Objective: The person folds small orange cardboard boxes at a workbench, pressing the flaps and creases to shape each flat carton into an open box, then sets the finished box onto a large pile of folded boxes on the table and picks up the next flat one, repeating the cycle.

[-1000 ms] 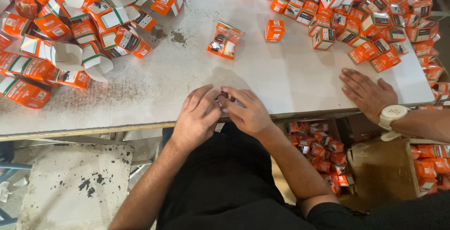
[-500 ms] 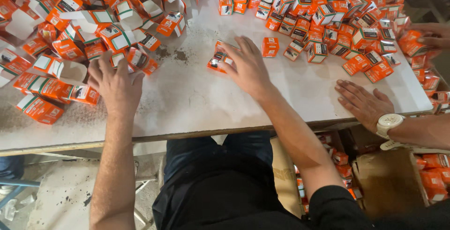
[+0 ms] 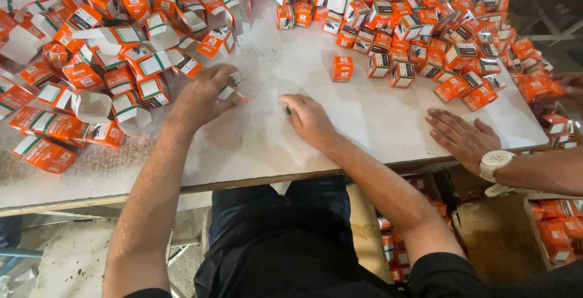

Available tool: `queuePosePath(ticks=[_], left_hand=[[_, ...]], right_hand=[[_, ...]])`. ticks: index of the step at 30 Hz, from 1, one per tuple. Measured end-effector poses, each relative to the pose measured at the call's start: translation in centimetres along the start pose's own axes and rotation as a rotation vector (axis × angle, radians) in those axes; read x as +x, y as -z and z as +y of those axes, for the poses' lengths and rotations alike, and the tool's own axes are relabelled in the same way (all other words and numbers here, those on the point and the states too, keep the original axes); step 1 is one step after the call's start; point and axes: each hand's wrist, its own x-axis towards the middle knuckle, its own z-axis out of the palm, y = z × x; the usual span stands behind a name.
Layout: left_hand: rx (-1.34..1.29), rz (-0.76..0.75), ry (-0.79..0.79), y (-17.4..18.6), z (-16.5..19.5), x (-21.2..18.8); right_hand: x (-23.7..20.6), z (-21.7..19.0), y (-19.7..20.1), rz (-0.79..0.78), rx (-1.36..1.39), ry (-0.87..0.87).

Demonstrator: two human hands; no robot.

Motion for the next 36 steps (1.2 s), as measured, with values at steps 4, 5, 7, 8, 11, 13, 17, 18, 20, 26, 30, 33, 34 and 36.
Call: queuePosePath(ticks=[4, 5, 7, 8, 11, 13, 17, 18, 20, 26, 30, 33, 34, 36], left_hand=[[-0.089, 0.086, 0.063, 0.2, 2.4, -0.3], [-0.195, 0.105, 0.156, -0.3, 3.9, -1.2], [-0.380, 0.159, 0.312, -1.8, 7.4, -3.2], [-0.460, 0.198, 0.374, -2.5, 9.2, -4.2], [-0.359, 0.306, 0.117, -3.5, 13.3, -6.3], [-0.033, 0.343, 0.141, -3.4, 14.8, -6.9], [-0.386, 0.219, 0.322, -2.9, 15.5, -6.9], [-0.484, 0.201, 0.455, -2.9, 15.4, -6.9], [-0.673, 0.161, 0.710, -3.1, 15.3, -6.9], [-0.039, 0.375, 0.155, -2.7, 15.3, -7.3], [-0.100, 0.185, -0.068, -1.1, 15.0, -7.6], [-0.128, 0.105, -0.054, -0.7, 14.5, -7.7], [-0.118, 0.084, -0.032, -0.7, 14.4, -7.8], [-0.132, 0.114, -0.020, -0.9, 14.3, -8.0]], right_hand=[[-0.7, -2.7, 1.7, -0.093, 0.245, -0.440], [-1.1, -3.7, 1.8, -0.049, 0.254, -0.403], [-2.1, -6.0, 1.8, 0.031, 0.274, -0.335], [-2.6, -7.0, 1.8, 0.050, 0.211, -0.237], [-3.0, -9.1, 1.5, 0.066, 0.067, -0.051], [-3.0, -9.7, 1.4, 0.015, 0.030, -0.097], [-3.3, -10.0, 1.9, 0.019, 0.059, -0.111], [-3.5, -10.0, 2.1, 0.023, 0.069, -0.128], [-3.6, -10.2, 2.2, 0.053, 0.091, -0.157], [-3.1, -10.7, 2.3, 0.042, 0.009, -0.202], [-2.4, -10.7, 2.8, -0.018, -0.160, -0.051], [-1.9, -10.9, 3.0, -0.038, -0.197, 0.040], [-1.8, -11.1, 3.0, -0.041, -0.187, 0.061], [-1.7, -11.6, 2.9, -0.031, -0.184, 0.052]])
